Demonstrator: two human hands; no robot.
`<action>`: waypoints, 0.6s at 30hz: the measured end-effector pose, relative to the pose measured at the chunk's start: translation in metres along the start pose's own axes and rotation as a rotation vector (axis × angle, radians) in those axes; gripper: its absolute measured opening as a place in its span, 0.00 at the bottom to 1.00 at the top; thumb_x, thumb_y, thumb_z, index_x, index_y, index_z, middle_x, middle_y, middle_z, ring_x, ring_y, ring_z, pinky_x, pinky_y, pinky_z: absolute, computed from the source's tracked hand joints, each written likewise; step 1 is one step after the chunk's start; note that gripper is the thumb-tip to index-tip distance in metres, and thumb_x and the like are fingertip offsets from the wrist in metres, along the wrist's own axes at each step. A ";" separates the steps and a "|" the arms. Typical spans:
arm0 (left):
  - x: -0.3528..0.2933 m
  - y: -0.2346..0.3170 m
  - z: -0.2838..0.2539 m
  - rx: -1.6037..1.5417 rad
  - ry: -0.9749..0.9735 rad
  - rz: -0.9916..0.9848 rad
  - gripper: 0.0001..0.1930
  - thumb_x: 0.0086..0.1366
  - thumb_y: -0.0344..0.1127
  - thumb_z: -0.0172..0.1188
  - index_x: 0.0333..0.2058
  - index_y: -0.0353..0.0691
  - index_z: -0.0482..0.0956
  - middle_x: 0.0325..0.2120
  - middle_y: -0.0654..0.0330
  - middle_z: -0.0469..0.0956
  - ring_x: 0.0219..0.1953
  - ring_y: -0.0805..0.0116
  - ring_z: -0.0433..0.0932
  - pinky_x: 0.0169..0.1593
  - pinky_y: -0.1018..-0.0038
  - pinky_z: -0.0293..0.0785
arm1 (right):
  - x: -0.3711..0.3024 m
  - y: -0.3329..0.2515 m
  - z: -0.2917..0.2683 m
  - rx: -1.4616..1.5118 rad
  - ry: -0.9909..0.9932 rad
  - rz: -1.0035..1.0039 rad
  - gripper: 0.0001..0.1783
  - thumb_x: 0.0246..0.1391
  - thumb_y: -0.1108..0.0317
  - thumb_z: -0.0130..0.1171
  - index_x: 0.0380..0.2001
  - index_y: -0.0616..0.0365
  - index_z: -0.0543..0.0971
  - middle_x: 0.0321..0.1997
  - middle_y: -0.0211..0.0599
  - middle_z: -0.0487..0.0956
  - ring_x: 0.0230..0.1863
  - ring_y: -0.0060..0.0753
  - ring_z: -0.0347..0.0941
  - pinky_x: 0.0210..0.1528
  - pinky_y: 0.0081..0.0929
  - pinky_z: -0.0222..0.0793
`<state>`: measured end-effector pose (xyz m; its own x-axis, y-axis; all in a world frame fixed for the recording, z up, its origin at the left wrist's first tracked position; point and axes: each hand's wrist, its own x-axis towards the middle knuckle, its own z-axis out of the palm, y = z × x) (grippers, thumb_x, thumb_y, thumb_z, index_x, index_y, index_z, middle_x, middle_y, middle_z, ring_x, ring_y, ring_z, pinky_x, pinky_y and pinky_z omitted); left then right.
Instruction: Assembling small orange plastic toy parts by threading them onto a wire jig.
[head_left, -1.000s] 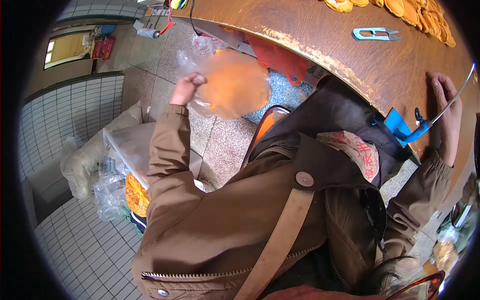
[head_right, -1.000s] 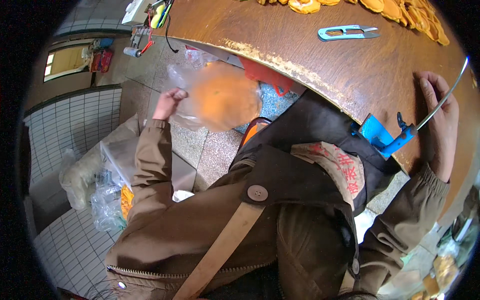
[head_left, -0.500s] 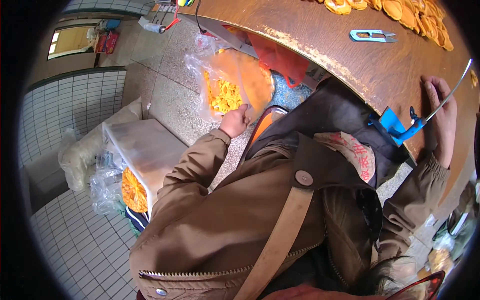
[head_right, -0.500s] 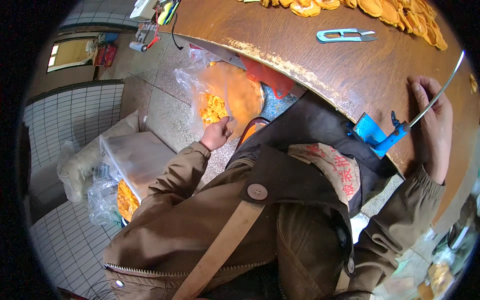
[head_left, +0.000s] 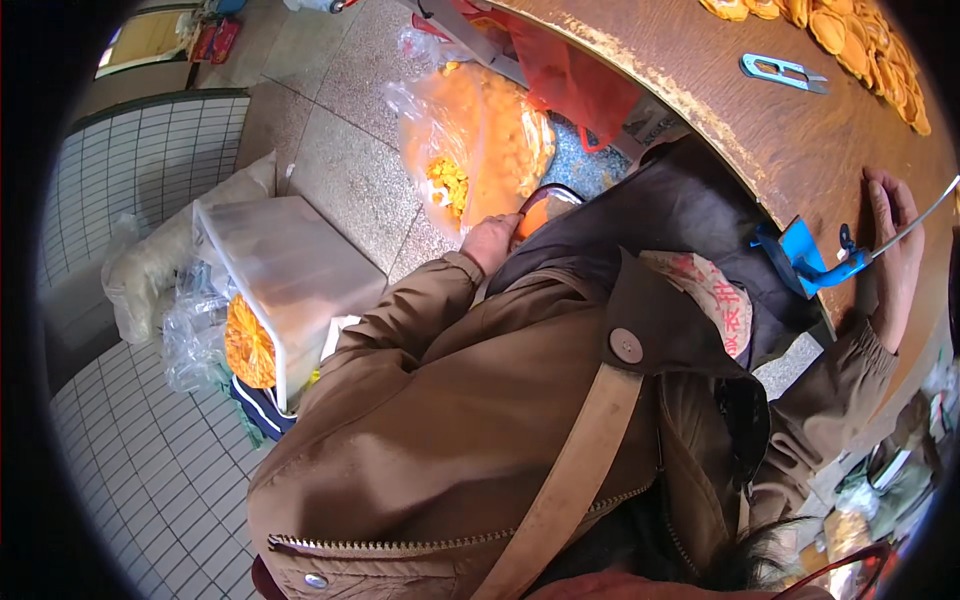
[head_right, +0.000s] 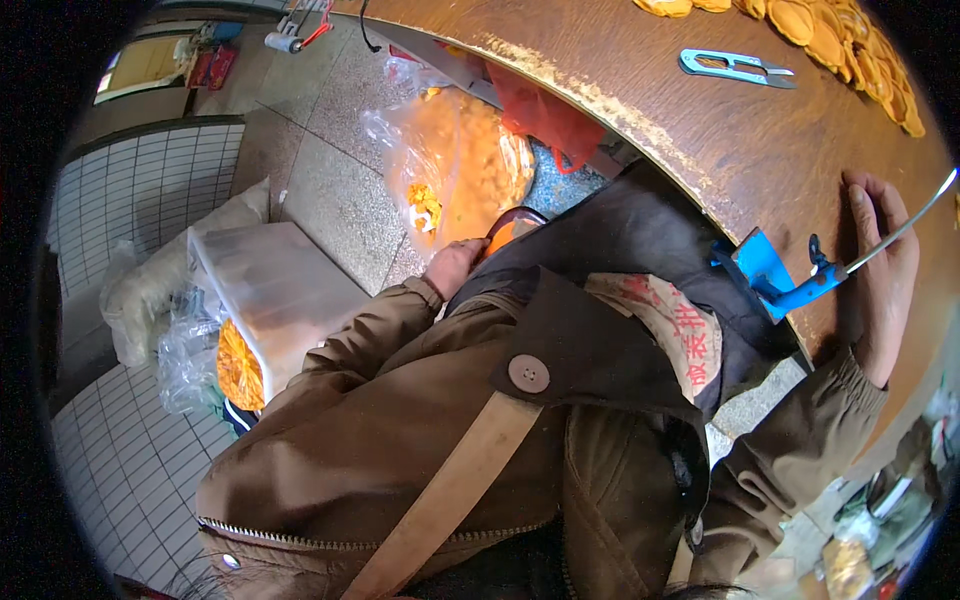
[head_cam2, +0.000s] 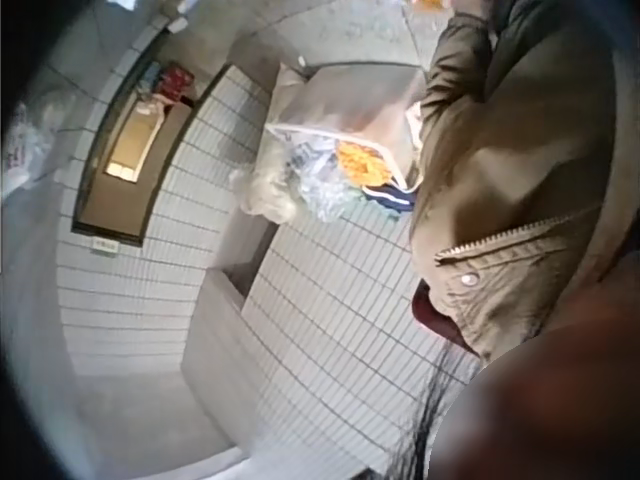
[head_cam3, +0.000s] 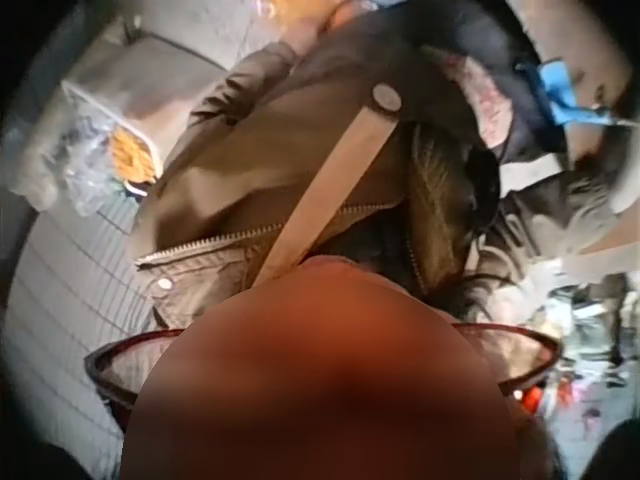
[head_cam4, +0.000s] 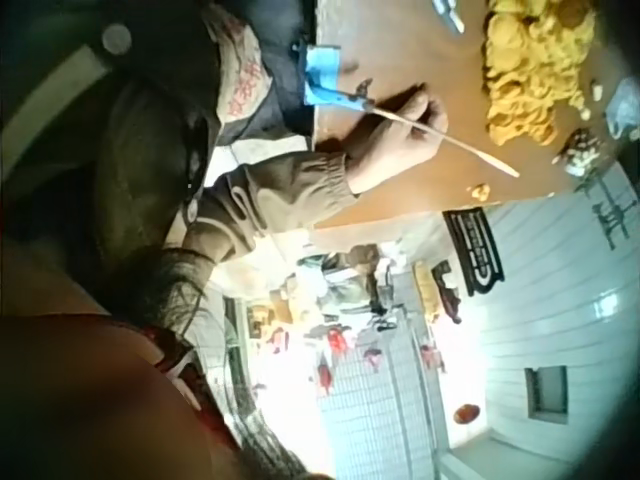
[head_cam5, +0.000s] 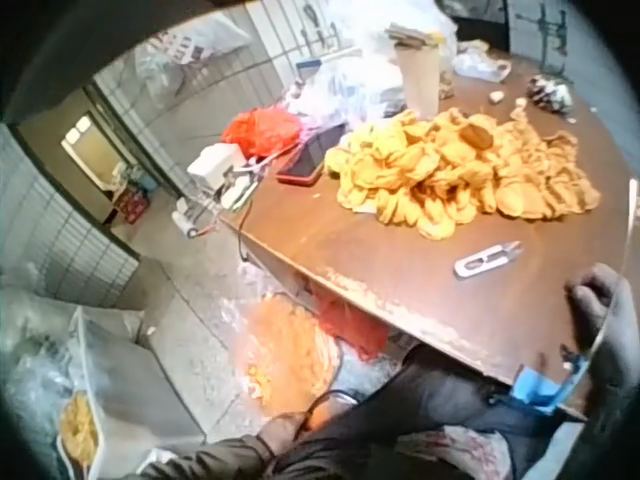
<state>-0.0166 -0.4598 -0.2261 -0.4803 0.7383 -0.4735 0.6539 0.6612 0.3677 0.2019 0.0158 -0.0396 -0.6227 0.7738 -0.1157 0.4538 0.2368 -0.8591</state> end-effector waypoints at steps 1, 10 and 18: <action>0.001 -0.001 0.001 0.009 -0.024 -0.001 0.22 0.55 0.36 0.55 0.49 0.37 0.72 0.38 0.48 0.78 0.39 0.47 0.77 0.44 0.62 0.72 | 0.001 -0.001 0.001 0.021 0.012 0.009 0.12 0.60 0.68 0.53 0.41 0.67 0.77 0.39 0.33 0.77 0.42 0.23 0.70 0.48 0.16 0.63; 0.008 0.020 -0.048 -0.123 -0.088 0.111 0.16 0.57 0.34 0.53 0.44 0.38 0.75 0.38 0.49 0.79 0.37 0.49 0.77 0.41 0.63 0.73 | 0.003 -0.006 0.009 0.020 0.054 -0.054 0.11 0.58 0.69 0.54 0.37 0.67 0.79 0.36 0.32 0.78 0.38 0.22 0.70 0.44 0.16 0.64; 0.033 0.143 -0.228 -0.755 -0.406 0.459 0.19 0.62 0.27 0.58 0.51 0.33 0.72 0.35 0.58 0.80 0.34 0.71 0.77 0.41 0.78 0.71 | 0.006 -0.021 0.000 0.213 -0.025 -0.073 0.07 0.55 0.71 0.54 0.32 0.63 0.78 0.27 0.27 0.77 0.28 0.19 0.67 0.33 0.17 0.65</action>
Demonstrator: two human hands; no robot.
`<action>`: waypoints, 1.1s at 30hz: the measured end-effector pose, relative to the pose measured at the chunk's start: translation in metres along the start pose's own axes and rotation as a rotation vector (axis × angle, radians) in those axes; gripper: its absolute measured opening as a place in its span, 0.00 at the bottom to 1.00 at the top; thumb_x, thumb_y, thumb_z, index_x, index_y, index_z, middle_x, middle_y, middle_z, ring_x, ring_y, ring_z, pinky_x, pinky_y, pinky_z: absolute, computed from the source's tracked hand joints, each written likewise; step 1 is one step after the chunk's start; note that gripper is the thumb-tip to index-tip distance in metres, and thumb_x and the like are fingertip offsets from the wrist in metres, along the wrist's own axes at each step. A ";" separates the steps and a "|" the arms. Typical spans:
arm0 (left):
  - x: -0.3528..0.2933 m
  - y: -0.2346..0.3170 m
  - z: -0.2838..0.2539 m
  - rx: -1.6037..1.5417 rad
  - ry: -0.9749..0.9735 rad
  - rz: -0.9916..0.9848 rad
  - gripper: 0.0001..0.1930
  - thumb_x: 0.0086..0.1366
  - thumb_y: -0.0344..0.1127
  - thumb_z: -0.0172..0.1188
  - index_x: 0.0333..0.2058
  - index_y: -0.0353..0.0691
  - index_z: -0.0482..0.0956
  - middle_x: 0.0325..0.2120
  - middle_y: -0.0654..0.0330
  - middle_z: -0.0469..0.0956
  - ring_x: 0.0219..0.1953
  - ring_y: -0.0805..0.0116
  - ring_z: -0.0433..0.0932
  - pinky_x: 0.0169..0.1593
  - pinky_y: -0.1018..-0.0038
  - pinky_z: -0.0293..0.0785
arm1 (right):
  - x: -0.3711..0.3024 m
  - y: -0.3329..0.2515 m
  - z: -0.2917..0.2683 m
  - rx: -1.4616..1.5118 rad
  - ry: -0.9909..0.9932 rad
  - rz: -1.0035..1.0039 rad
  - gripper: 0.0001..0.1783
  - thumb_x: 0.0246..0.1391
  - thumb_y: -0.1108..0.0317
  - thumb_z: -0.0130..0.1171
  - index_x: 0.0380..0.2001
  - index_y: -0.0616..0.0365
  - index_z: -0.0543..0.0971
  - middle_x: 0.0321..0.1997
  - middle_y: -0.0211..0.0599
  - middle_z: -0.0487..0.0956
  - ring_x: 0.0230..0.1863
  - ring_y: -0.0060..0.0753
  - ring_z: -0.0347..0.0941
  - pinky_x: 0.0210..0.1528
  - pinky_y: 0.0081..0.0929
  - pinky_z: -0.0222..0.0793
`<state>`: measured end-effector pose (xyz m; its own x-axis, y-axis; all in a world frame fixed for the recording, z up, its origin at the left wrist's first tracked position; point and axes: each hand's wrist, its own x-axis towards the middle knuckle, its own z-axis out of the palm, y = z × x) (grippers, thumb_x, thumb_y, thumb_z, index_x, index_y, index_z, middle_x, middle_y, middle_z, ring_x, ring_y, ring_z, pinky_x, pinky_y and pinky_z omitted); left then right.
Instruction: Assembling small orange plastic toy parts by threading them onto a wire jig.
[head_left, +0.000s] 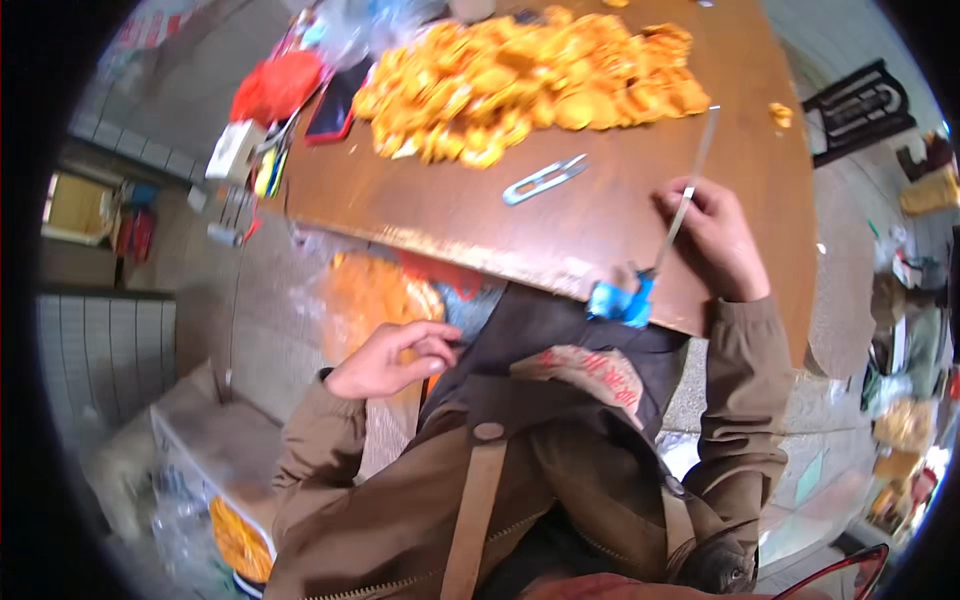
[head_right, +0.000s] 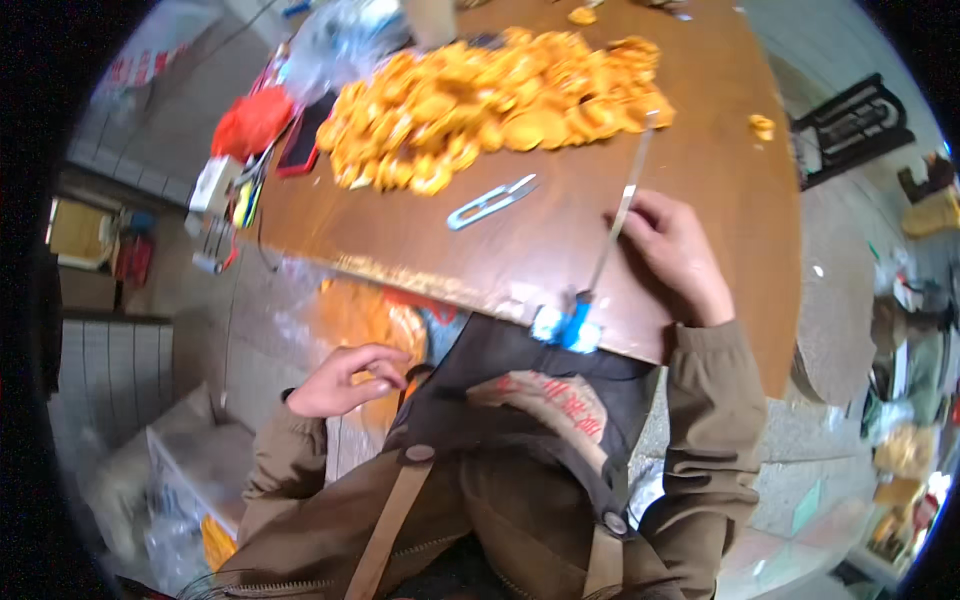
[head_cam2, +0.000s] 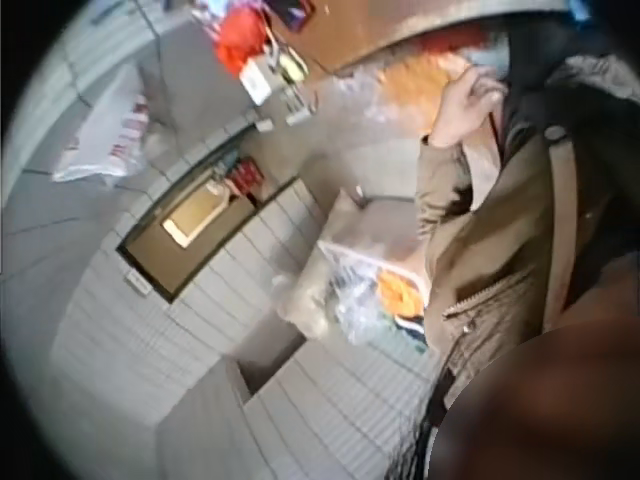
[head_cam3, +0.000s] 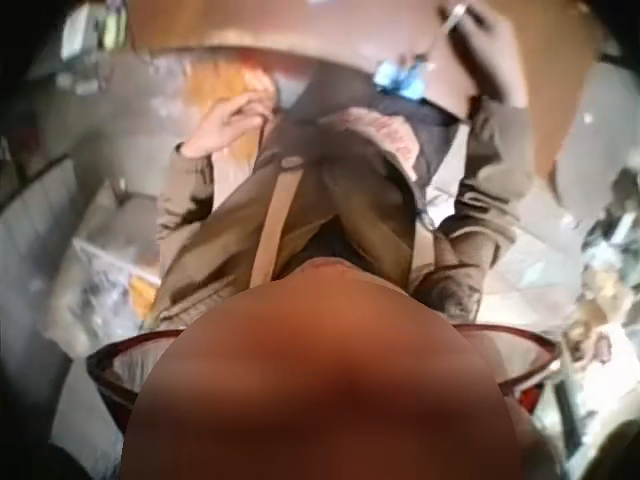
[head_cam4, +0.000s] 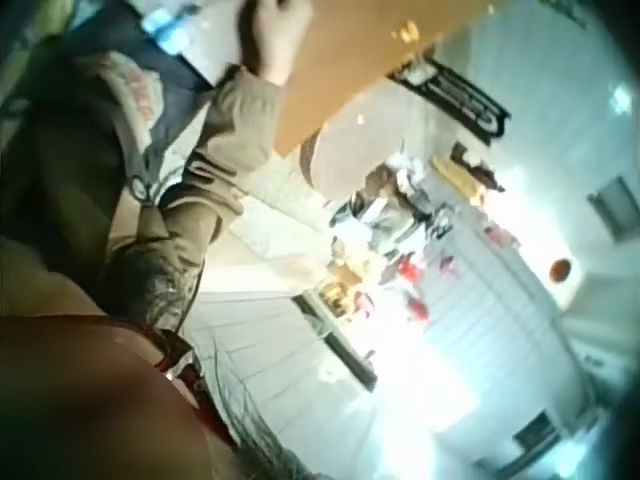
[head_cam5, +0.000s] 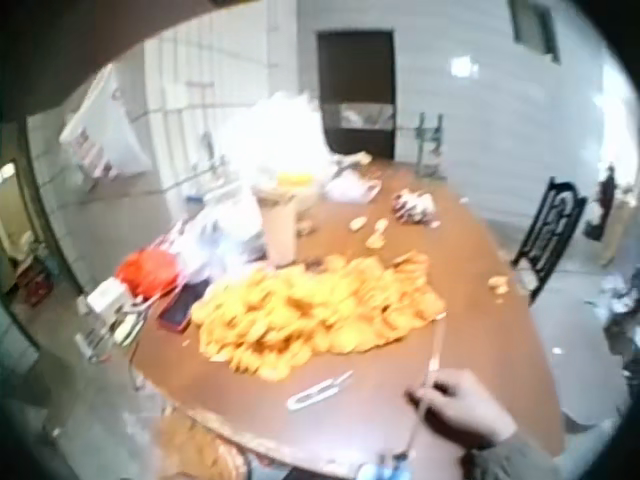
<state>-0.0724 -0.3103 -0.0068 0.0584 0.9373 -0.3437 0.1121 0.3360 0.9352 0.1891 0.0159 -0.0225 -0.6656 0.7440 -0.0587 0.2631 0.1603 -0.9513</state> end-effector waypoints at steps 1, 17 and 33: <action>0.008 0.021 -0.004 0.027 -0.021 0.030 0.19 0.62 0.27 0.58 0.51 0.33 0.72 0.35 0.58 0.80 0.34 0.71 0.77 0.41 0.78 0.71 | 0.003 0.004 -0.003 0.010 -0.011 -0.002 0.07 0.55 0.71 0.54 0.32 0.63 0.79 0.27 0.27 0.77 0.27 0.19 0.67 0.33 0.16 0.65; 0.291 0.218 -0.057 0.886 0.162 0.375 0.11 0.63 0.30 0.53 0.42 0.34 0.77 0.33 0.59 0.79 0.32 0.71 0.75 0.38 0.77 0.72 | 0.054 0.034 -0.029 -0.012 0.184 -0.112 0.08 0.53 0.71 0.53 0.32 0.62 0.79 0.29 0.34 0.80 0.27 0.28 0.71 0.34 0.23 0.68; 0.533 0.207 -0.135 1.582 0.334 0.184 0.19 0.57 0.29 0.50 0.48 0.46 0.76 0.45 0.55 0.75 0.47 0.51 0.74 0.48 0.63 0.72 | 0.058 0.023 -0.030 -0.315 0.236 -0.304 0.06 0.51 0.69 0.52 0.27 0.59 0.77 0.29 0.40 0.78 0.28 0.48 0.73 0.32 0.36 0.68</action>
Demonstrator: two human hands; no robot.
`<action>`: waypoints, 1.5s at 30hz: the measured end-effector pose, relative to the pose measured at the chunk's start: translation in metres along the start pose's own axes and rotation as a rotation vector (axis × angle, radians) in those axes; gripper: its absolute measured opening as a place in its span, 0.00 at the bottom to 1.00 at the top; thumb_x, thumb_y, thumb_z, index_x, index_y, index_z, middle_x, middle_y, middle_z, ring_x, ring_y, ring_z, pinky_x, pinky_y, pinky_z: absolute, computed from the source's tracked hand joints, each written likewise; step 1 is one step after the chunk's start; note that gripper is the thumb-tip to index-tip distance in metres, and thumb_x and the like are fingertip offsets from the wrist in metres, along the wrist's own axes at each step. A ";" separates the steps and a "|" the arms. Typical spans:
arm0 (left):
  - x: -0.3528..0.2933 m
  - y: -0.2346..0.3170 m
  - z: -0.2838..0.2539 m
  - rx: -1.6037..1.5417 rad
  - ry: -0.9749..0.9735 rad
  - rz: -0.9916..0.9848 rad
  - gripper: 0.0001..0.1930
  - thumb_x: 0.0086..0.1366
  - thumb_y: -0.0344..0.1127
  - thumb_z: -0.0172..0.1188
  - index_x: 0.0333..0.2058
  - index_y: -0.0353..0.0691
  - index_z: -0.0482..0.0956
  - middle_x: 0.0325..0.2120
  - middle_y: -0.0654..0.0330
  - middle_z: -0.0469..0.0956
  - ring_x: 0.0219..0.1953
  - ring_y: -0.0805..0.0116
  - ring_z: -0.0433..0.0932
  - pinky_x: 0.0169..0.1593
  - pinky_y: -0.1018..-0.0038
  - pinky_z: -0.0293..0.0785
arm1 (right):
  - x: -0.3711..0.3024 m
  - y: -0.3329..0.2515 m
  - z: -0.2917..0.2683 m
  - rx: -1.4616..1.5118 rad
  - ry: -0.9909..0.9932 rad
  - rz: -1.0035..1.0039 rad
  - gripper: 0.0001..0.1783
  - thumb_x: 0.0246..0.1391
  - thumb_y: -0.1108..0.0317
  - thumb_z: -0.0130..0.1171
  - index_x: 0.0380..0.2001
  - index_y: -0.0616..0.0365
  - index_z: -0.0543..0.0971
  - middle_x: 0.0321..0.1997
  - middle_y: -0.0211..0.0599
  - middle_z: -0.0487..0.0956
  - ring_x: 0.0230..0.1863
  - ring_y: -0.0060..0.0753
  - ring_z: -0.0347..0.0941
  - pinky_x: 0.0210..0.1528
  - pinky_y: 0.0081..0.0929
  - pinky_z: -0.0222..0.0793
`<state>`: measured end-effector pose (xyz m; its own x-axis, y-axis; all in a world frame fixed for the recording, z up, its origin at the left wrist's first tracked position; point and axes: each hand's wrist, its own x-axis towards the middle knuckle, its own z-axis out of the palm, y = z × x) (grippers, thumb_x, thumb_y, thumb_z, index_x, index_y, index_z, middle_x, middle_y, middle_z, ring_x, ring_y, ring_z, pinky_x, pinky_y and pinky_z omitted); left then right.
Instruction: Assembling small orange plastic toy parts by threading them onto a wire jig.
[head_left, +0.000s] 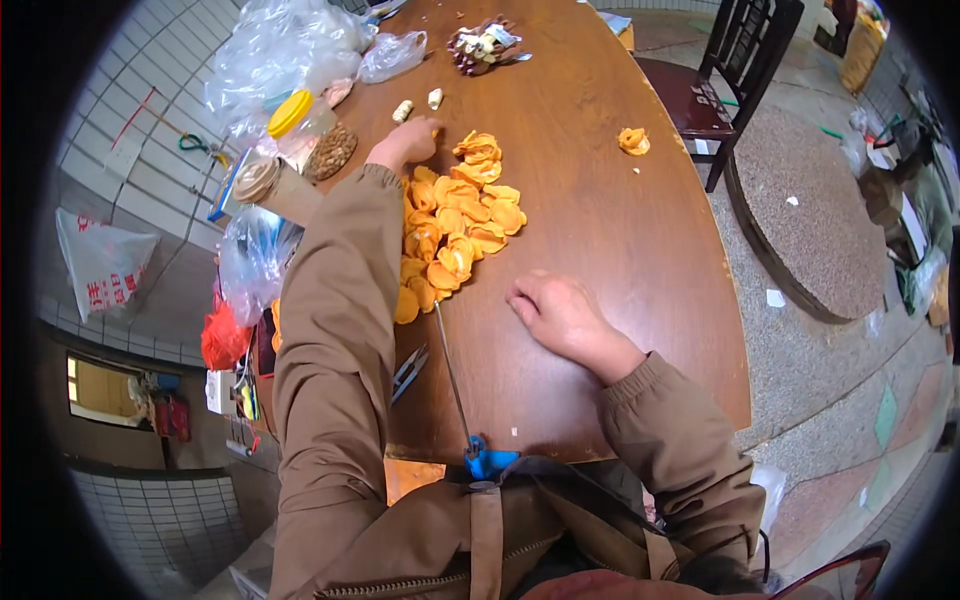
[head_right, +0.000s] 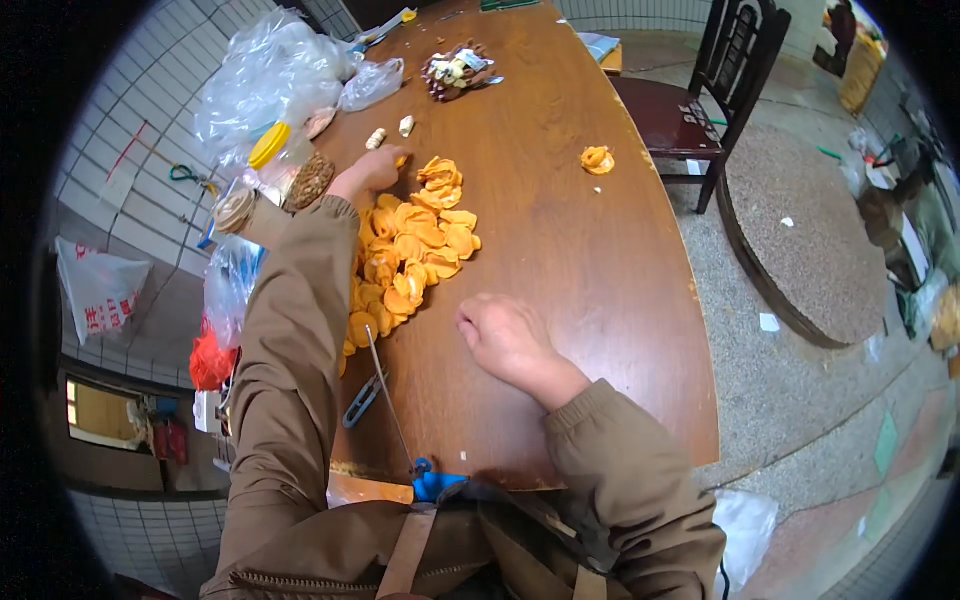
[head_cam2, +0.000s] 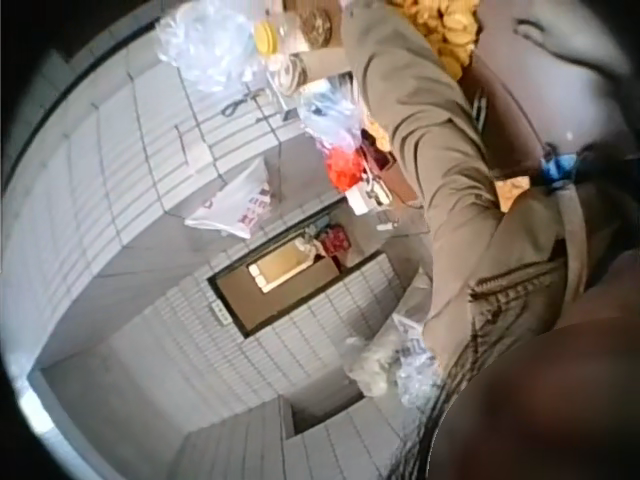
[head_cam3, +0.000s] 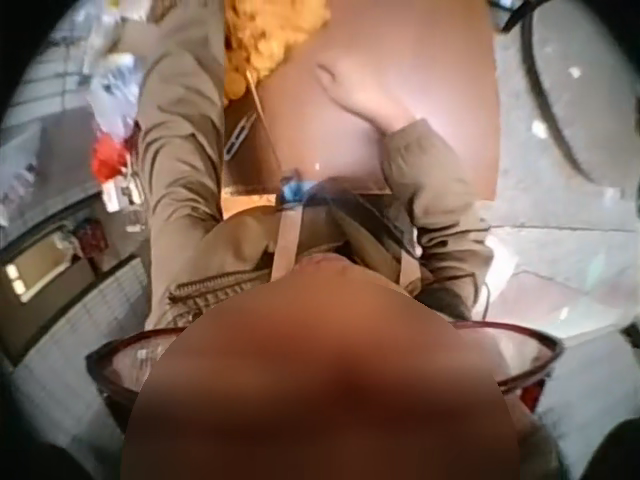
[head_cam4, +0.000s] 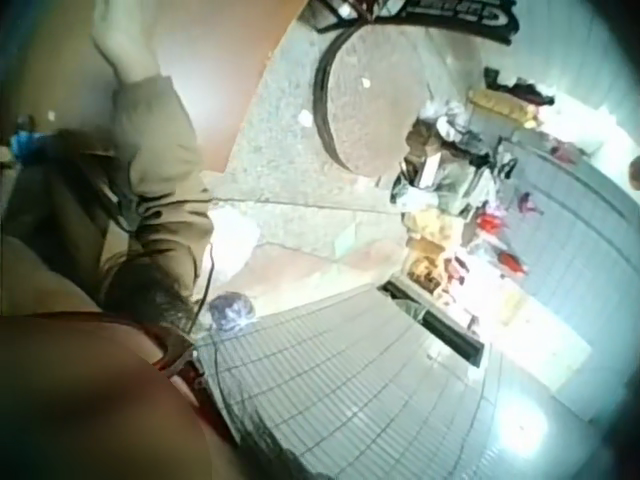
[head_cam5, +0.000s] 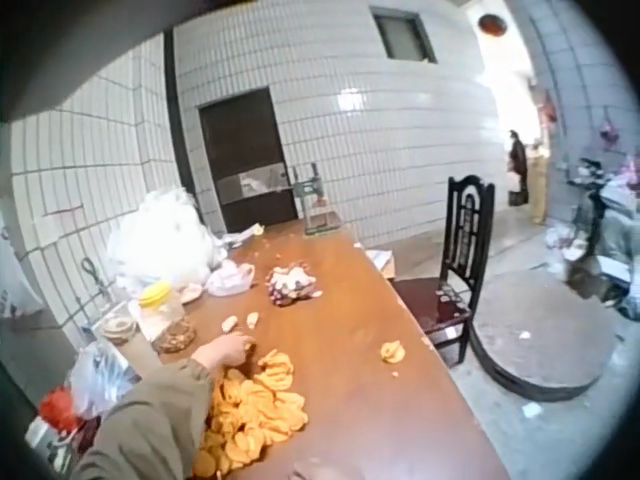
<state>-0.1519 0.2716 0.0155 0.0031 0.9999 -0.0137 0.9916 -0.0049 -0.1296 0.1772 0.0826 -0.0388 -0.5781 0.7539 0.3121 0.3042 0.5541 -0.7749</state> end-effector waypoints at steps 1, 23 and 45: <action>0.001 -0.006 0.002 0.006 -0.041 -0.005 0.19 0.56 0.29 0.50 0.48 0.46 0.75 0.45 0.55 0.76 0.47 0.50 0.74 0.47 0.63 0.73 | 0.001 -0.001 0.000 0.000 0.001 -0.012 0.06 0.51 0.69 0.53 0.27 0.59 0.77 0.29 0.40 0.77 0.27 0.48 0.72 0.32 0.37 0.68; -0.240 0.130 -0.046 -1.728 -0.113 -0.145 0.14 0.65 0.25 0.48 0.49 0.34 0.72 0.31 0.57 0.76 0.25 0.75 0.72 0.31 0.84 0.71 | -0.006 -0.029 -0.004 0.851 -0.114 0.323 0.07 0.57 0.71 0.55 0.39 0.60 0.76 0.29 0.30 0.78 0.23 0.14 0.67 0.24 0.12 0.64; -0.273 0.172 -0.007 -2.053 -0.039 -0.084 0.17 0.67 0.33 0.55 0.52 0.34 0.69 0.34 0.57 0.76 0.30 0.75 0.76 0.33 0.82 0.76 | -0.009 -0.021 -0.012 0.972 0.002 0.301 0.07 0.54 0.73 0.57 0.36 0.60 0.73 0.24 0.30 0.75 0.18 0.14 0.66 0.18 0.08 0.60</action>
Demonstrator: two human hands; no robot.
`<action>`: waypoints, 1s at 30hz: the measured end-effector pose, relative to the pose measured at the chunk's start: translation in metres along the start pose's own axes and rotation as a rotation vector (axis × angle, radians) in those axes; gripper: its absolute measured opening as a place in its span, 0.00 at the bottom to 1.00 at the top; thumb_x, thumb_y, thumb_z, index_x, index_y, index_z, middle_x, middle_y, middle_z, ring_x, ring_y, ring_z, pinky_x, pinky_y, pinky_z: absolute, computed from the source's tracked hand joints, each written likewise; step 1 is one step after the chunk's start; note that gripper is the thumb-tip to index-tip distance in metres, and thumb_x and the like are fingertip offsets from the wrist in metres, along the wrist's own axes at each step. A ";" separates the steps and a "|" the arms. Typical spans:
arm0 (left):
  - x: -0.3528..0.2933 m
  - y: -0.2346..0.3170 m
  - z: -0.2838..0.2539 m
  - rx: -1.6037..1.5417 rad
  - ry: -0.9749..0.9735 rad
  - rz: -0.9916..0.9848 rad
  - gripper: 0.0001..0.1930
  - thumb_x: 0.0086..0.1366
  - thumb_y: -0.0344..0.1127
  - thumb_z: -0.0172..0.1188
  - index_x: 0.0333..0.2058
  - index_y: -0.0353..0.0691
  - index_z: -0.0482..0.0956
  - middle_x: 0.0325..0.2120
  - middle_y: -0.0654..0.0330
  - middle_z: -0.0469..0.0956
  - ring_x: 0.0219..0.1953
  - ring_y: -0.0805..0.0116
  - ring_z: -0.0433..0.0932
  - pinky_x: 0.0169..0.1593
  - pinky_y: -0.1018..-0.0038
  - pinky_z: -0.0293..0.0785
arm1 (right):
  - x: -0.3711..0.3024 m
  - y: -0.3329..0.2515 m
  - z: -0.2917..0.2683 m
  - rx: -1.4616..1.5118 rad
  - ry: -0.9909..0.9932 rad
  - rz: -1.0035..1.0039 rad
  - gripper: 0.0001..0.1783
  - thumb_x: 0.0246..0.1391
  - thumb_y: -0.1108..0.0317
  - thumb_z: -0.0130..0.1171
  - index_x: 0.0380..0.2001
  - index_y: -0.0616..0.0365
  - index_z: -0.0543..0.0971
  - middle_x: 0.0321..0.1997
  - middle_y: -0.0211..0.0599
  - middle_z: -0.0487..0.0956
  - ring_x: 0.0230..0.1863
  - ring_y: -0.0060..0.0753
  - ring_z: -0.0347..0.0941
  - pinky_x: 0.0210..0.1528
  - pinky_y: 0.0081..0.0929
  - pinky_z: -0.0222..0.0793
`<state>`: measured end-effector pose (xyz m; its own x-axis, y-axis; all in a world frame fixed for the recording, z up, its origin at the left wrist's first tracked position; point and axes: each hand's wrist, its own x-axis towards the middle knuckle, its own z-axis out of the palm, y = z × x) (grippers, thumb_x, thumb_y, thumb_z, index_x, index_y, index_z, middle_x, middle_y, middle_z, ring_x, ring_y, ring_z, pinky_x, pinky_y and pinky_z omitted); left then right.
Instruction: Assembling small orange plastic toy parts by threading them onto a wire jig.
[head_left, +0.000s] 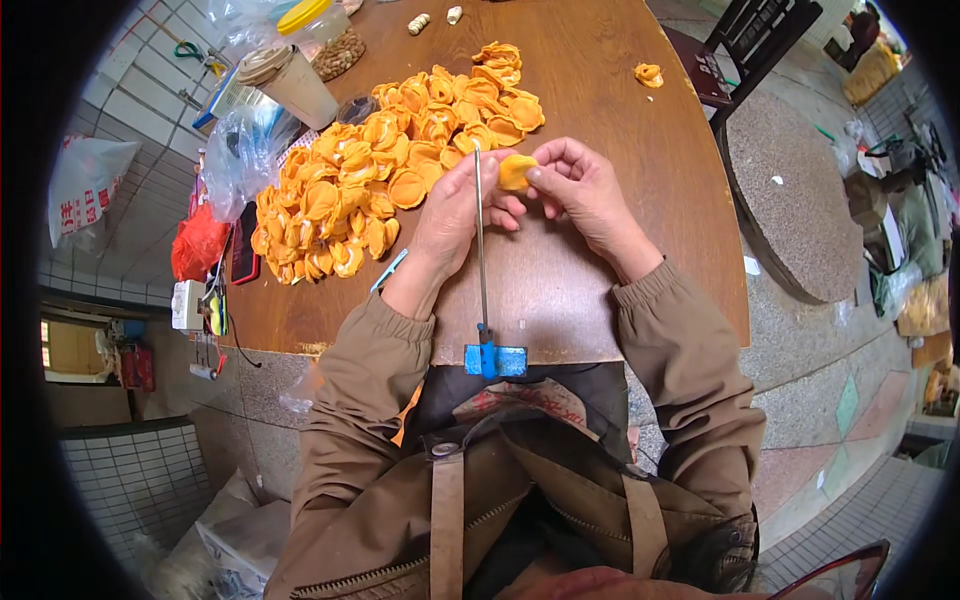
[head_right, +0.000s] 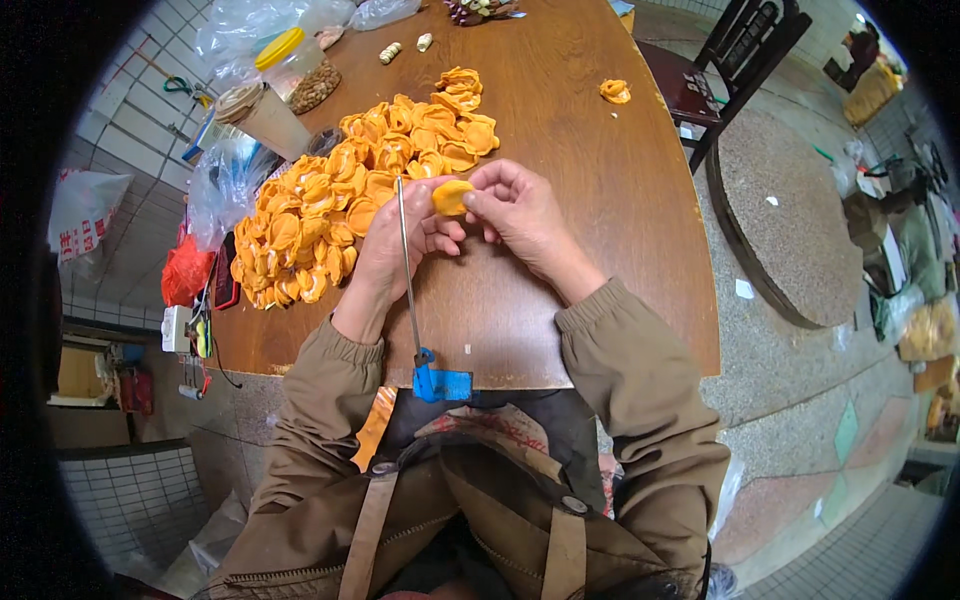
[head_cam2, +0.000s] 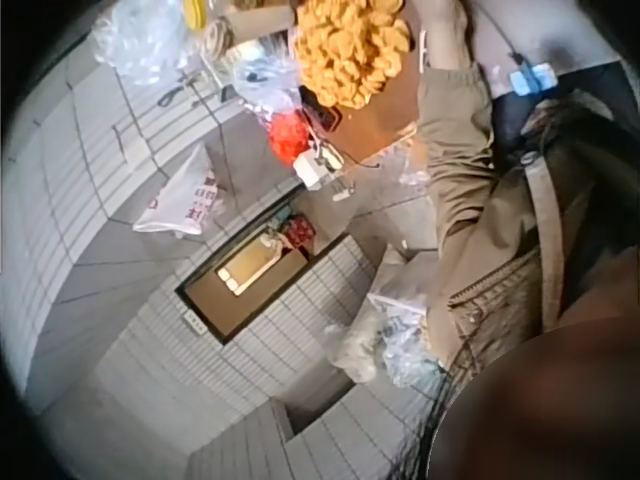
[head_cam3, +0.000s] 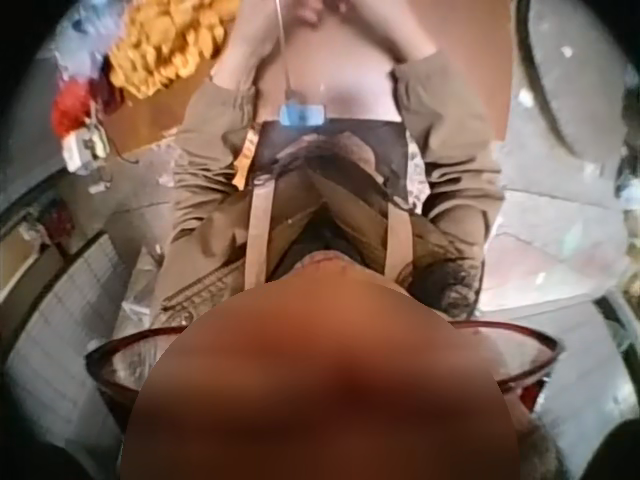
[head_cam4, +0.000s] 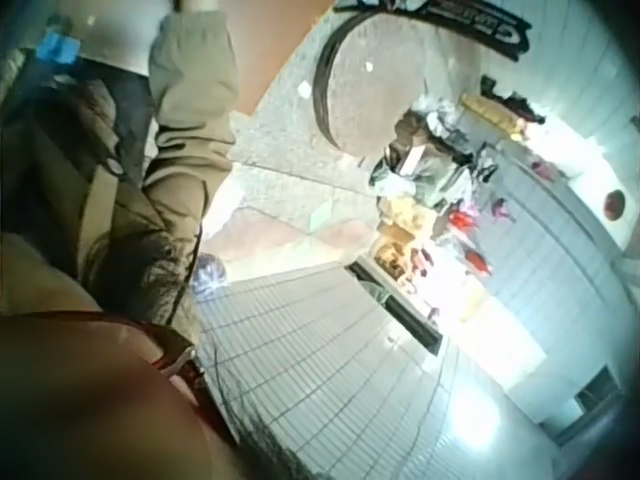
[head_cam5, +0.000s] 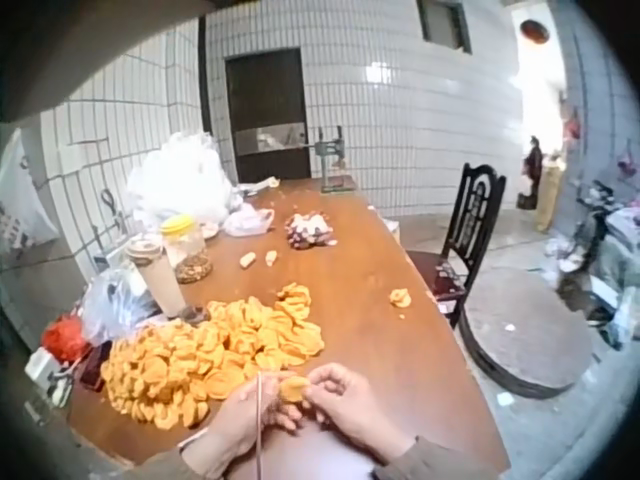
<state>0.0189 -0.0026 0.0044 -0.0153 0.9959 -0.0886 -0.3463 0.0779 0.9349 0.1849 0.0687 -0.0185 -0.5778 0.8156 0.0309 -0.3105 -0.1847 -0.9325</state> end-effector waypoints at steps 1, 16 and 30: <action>0.000 0.000 -0.002 -0.062 -0.025 -0.021 0.17 0.66 0.32 0.55 0.51 0.34 0.69 0.34 0.57 0.76 0.30 0.75 0.76 0.34 0.82 0.76 | -0.001 -0.002 0.001 -0.010 -0.010 -0.008 0.07 0.54 0.73 0.56 0.37 0.60 0.73 0.23 0.30 0.75 0.19 0.15 0.67 0.19 0.08 0.61; -0.004 -0.007 0.006 0.290 0.088 0.291 0.19 0.59 0.22 0.60 0.49 0.34 0.71 0.39 0.59 0.77 0.36 0.76 0.76 0.40 0.84 0.75 | -0.004 0.002 0.004 0.154 -0.072 0.022 0.11 0.53 0.78 0.57 0.41 0.61 0.73 0.31 0.34 0.77 0.24 0.18 0.71 0.27 0.10 0.68; -0.002 -0.010 -0.001 0.609 0.174 0.377 0.08 0.60 0.26 0.59 0.40 0.36 0.77 0.29 0.64 0.77 0.29 0.77 0.71 0.33 0.82 0.69 | -0.002 0.009 0.003 0.009 -0.058 -0.038 0.12 0.51 0.79 0.58 0.41 0.63 0.74 0.32 0.35 0.77 0.25 0.17 0.71 0.29 0.11 0.70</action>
<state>0.0217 -0.0050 -0.0052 -0.1970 0.9424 0.2704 0.2933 -0.2065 0.9335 0.1811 0.0643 -0.0257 -0.6080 0.7891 0.0872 -0.3399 -0.1594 -0.9268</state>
